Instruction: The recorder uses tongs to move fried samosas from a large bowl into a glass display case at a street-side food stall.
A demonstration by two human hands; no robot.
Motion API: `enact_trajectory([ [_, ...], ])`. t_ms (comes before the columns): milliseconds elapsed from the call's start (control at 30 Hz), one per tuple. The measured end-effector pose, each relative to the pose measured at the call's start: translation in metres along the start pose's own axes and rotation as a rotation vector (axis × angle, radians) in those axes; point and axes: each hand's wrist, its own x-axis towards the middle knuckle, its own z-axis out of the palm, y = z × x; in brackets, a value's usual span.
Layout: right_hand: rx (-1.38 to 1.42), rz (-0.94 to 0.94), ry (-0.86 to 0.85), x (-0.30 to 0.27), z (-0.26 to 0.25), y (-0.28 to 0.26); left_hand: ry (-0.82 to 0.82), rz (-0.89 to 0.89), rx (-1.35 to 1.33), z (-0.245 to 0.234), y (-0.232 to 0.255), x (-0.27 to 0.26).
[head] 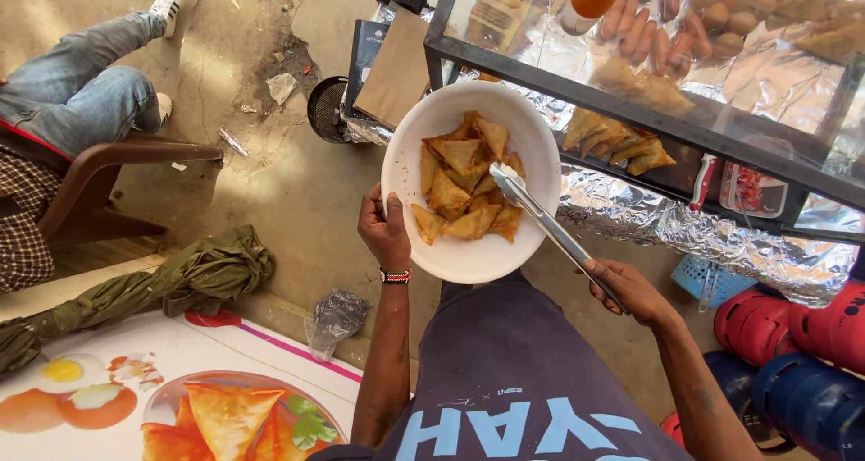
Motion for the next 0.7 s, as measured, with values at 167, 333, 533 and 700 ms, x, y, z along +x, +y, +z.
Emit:
enact_trajectory([
  [167,-0.215,-0.033,0.055,-0.001,-0.003,-0.02,0.066,-0.068,0.001,0.006,0.005,-0.006],
  [333,-0.28,-0.049,0.145,-0.008,0.007,-0.024,0.036,0.041,0.074,0.01,0.022,-0.027],
  [533,-0.265,-0.061,0.046,0.008,-0.011,0.007,0.098,-0.033,0.105,0.003,0.012,-0.016],
  [700,-0.193,-0.078,-0.009,0.014,-0.005,-0.008,0.12,-0.019,0.08,-0.001,0.004,-0.019],
])
